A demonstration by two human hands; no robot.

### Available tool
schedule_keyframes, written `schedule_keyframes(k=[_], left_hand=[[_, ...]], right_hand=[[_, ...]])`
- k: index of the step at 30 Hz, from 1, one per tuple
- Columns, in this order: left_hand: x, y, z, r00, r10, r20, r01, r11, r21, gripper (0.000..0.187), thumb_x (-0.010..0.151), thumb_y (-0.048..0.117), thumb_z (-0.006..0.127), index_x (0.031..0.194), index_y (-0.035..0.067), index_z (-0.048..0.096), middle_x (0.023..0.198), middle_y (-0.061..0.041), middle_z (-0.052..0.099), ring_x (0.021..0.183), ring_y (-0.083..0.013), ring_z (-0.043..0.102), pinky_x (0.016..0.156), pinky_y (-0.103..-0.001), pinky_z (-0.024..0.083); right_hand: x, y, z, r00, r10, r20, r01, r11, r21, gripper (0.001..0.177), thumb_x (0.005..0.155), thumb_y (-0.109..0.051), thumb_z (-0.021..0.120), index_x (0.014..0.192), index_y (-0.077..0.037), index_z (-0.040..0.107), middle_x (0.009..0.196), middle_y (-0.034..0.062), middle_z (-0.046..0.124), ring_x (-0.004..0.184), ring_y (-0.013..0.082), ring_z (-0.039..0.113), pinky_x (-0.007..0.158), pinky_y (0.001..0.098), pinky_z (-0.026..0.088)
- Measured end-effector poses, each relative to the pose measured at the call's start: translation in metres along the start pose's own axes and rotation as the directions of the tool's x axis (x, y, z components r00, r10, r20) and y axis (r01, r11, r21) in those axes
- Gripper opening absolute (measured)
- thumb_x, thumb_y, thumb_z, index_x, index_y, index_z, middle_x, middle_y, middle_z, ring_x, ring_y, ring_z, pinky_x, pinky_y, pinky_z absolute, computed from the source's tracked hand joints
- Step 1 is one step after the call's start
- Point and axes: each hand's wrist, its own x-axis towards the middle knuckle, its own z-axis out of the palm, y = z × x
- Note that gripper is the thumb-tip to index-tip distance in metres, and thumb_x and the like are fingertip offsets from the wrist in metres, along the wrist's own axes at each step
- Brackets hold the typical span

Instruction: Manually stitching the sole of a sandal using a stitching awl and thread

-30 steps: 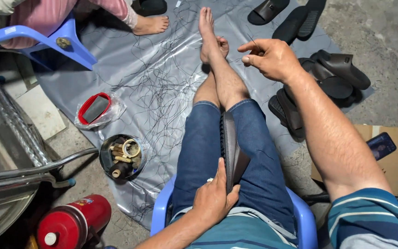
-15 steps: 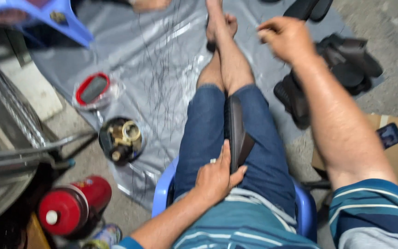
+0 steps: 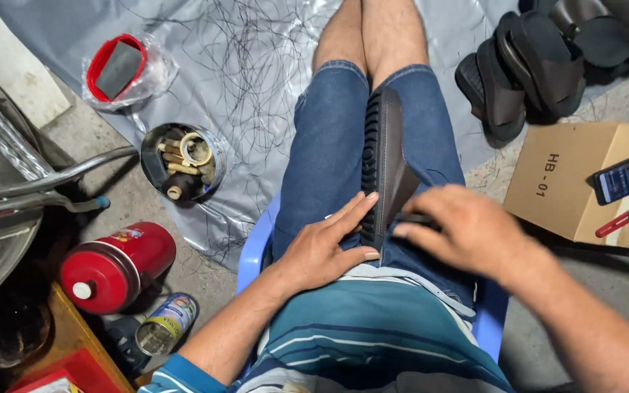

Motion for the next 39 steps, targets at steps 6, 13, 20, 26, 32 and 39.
schedule_keyframes(k=[6,13,20,26,32,39], left_hand=[[-0.001,0.007,0.001,0.999,0.029,-0.029,-0.029,0.999,-0.023,0.068,0.078,0.026,0.069,0.137,0.025,0.036,0.137,-0.015,0.041,0.106,-0.0376,0.054,0.076,-0.042,0.053],[0.000,0.007,0.000,0.996,0.062,-0.062,-0.064,0.998,-0.027,0.066,0.079,0.024,0.069,0.136,0.023,0.037,0.137,-0.017,0.041,0.110,-0.0387,0.051,0.083,-0.047,0.049],[-0.001,0.002,0.001,0.998,-0.048,0.028,0.049,0.998,-0.042,0.064,0.079,0.031,0.065,0.135,0.028,0.034,0.141,-0.012,0.037,0.083,-0.0249,0.057,0.081,-0.036,0.049],[0.000,-0.002,0.004,0.993,-0.095,0.067,0.097,0.995,-0.032,0.066,0.079,0.034,0.064,0.135,0.032,0.031,0.144,-0.010,0.035,0.112,-0.0176,0.056,0.082,-0.021,0.049],[0.002,-0.003,0.005,0.993,-0.101,0.063,0.105,0.993,-0.056,0.061,0.079,0.033,0.065,0.132,0.033,0.035,0.142,-0.011,0.037,0.128,-0.0192,0.040,0.101,-0.026,0.034],[0.004,-0.009,0.007,0.994,-0.091,0.052,0.094,0.994,-0.058,0.062,0.077,0.030,0.067,0.131,0.034,0.037,0.141,-0.011,0.038,0.129,-0.0192,0.039,0.103,-0.027,0.032]], right_hand=[[-0.023,-0.009,0.032,0.989,0.141,0.038,-0.146,0.966,0.215,0.011,0.078,-0.020,0.059,0.088,-0.020,0.065,0.066,0.0007,0.068,0.068,0.0221,0.066,0.060,0.0330,0.053],[-0.017,-0.026,0.012,0.994,0.107,-0.001,-0.102,0.953,0.285,0.010,0.075,-0.016,0.063,0.084,-0.016,0.068,0.060,0.0062,0.067,0.058,0.0245,0.066,0.053,0.0336,0.054],[-0.014,-0.030,-0.030,0.913,0.254,0.318,-0.300,0.949,0.103,0.044,0.081,-0.037,0.051,0.120,-0.016,0.052,0.106,0.0078,0.061,0.094,0.0270,0.061,0.075,0.0416,0.049],[-0.014,-0.019,-0.025,0.937,0.080,0.339,-0.099,0.994,0.040,0.042,0.086,-0.027,0.042,0.128,-0.026,0.046,0.103,-0.0041,0.060,0.092,0.0165,0.059,0.065,0.0344,0.050],[-0.007,-0.010,-0.021,0.934,-0.008,0.356,0.032,0.998,-0.061,0.039,0.083,-0.022,0.047,0.121,-0.030,0.054,0.097,-0.0066,0.059,0.084,0.0160,0.059,0.053,0.0362,0.052],[-0.003,-0.006,-0.019,0.916,0.033,0.401,0.010,0.994,-0.106,0.043,0.082,-0.021,0.044,0.123,-0.032,0.053,0.088,-0.0056,0.054,0.075,0.0167,0.058,0.048,0.0379,0.052]])
